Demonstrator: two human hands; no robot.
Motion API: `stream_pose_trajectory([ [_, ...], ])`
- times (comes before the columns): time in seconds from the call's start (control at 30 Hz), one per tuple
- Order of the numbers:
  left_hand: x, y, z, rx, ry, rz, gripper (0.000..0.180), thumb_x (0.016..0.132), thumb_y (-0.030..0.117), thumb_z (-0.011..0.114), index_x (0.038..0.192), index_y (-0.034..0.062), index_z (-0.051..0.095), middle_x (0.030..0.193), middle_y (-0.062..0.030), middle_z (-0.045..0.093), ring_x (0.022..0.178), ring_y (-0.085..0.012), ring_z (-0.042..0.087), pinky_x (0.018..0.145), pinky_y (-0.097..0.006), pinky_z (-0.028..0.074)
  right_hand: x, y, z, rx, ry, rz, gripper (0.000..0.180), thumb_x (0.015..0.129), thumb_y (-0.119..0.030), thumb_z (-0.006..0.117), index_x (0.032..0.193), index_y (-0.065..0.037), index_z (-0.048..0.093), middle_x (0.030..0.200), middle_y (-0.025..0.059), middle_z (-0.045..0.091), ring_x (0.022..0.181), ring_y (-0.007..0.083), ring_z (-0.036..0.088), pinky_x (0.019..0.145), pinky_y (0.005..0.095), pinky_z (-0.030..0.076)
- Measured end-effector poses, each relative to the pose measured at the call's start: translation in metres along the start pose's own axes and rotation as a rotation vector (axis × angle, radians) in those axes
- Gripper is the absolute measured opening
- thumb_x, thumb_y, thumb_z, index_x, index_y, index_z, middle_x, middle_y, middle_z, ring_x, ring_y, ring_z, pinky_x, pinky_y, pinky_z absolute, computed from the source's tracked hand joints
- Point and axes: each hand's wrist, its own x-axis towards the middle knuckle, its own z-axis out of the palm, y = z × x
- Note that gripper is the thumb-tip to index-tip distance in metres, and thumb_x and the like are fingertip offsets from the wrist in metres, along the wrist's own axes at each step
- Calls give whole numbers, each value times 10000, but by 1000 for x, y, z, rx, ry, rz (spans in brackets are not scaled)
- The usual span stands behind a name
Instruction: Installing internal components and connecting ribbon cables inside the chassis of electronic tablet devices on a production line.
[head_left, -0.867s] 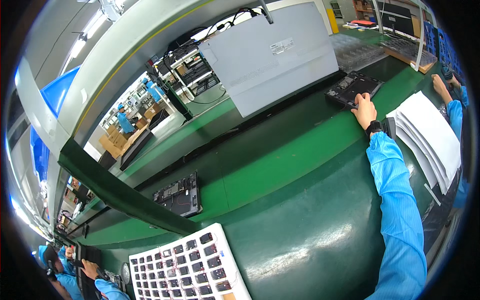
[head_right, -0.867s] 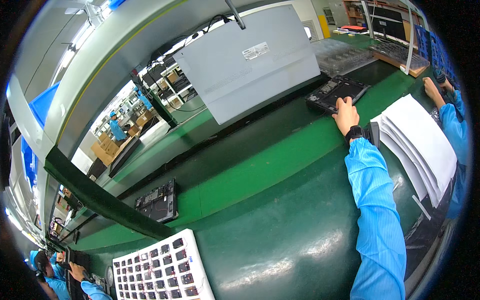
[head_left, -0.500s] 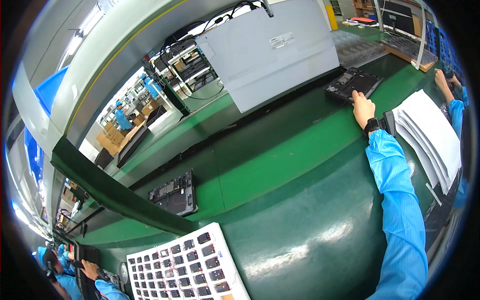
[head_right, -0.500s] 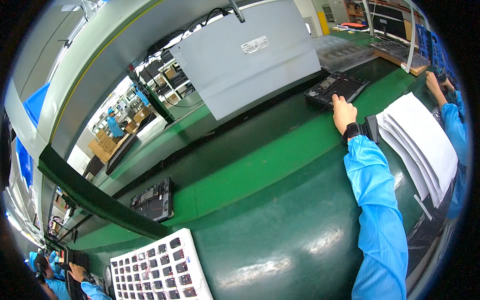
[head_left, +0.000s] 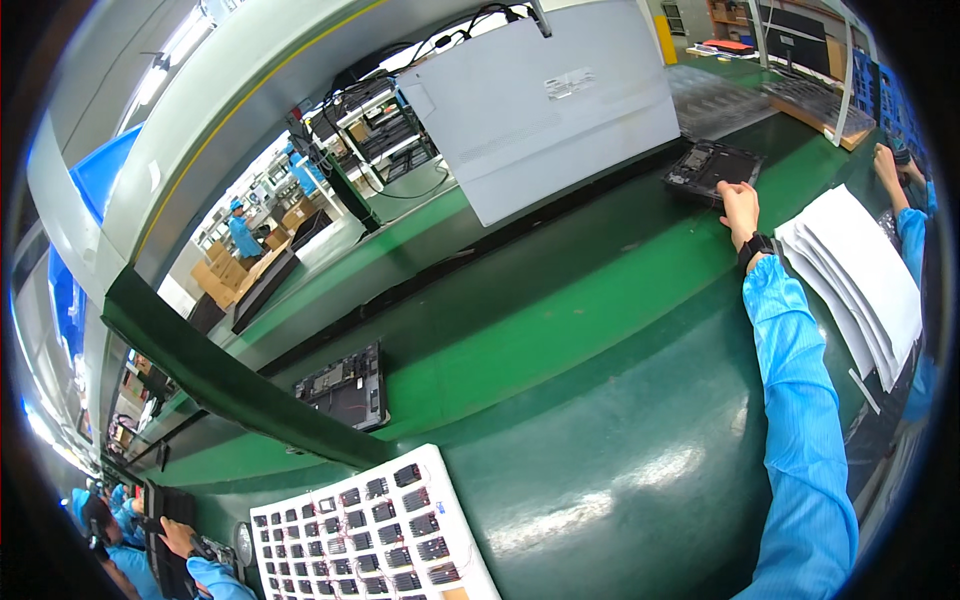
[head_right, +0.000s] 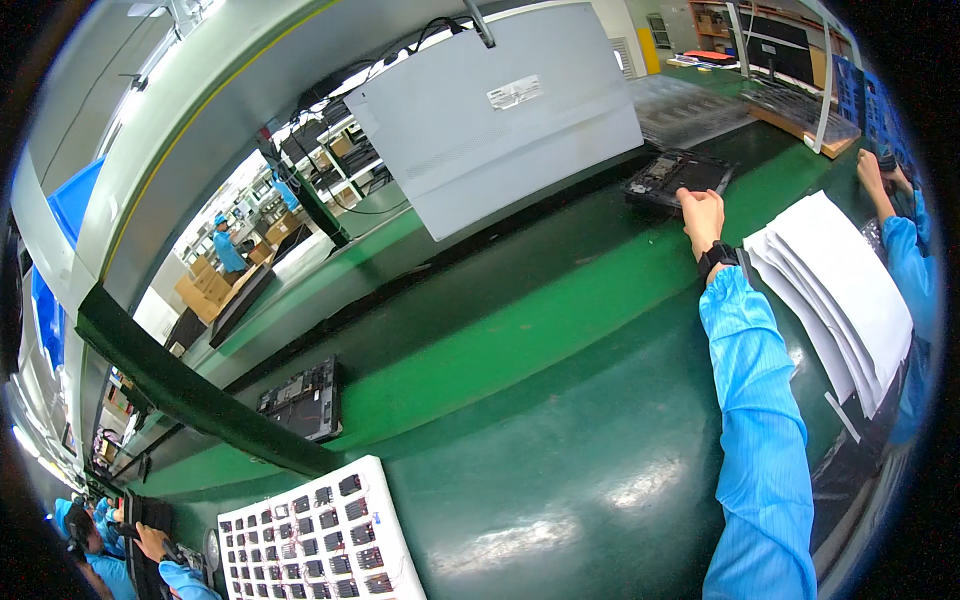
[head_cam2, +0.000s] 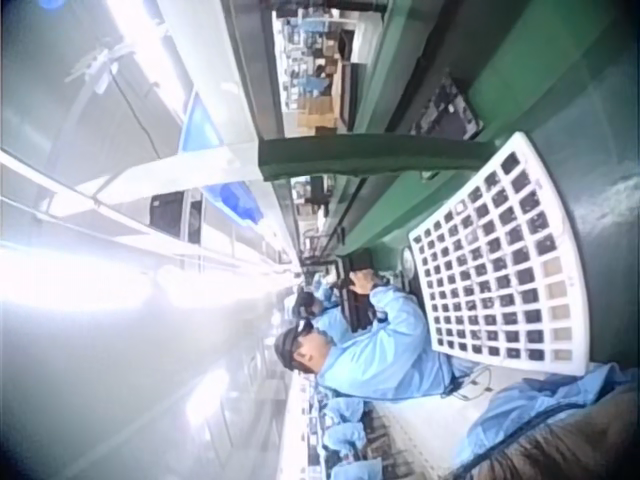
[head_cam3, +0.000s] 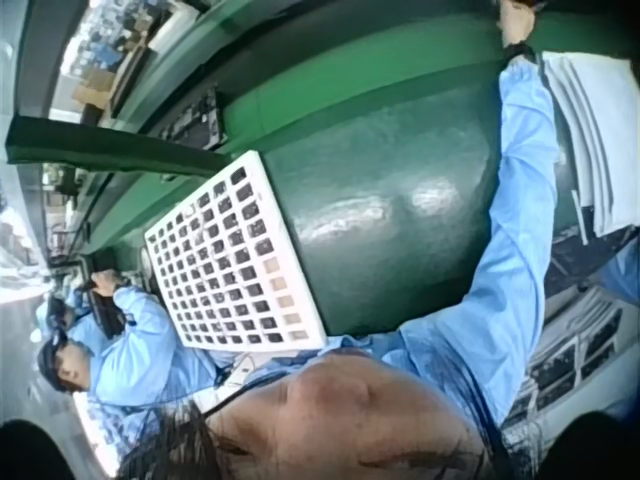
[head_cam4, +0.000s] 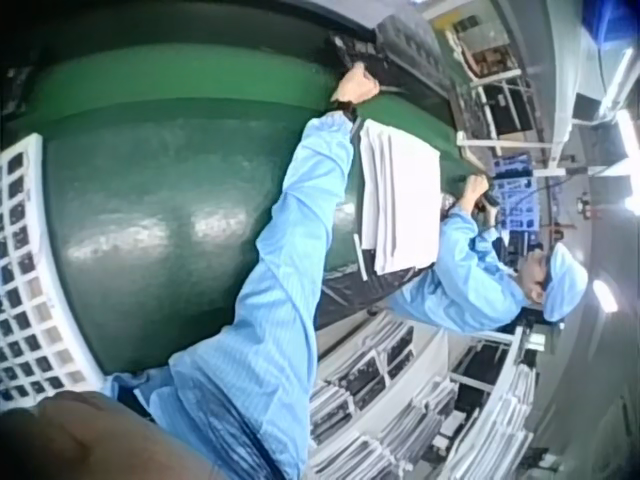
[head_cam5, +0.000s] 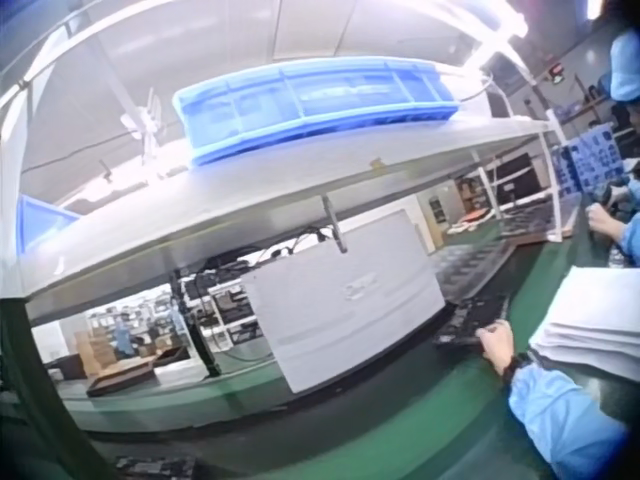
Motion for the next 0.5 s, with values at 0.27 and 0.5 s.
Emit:
stream_pose_trajectory([
  [0.27, 5, -3, -4, -188, 99, 52, 623, 950, 405, 524, 1442, 82, 322, 1176, -112, 529, 1091, -263, 493, 919, -417, 380, 59, 44, -4, 538, 169, 223, 557, 931, -270, 580, 1359, 25, 379, 1373, 271, 404, 979, 350, 646, 769, 439, 586],
  [0.5, 17, -30, 25, -168, -164, 47, 667, 954, 409, 506, 1489, 89, 270, 1246, -116, 498, 1168, -267, 448, 968, -418, 352, 21, 3, -17, 876, -278, 407, 613, 862, -245, 661, 1288, 102, 389, 1243, 249, 526, 1046, 341, 623, 916, 428, 539],
])
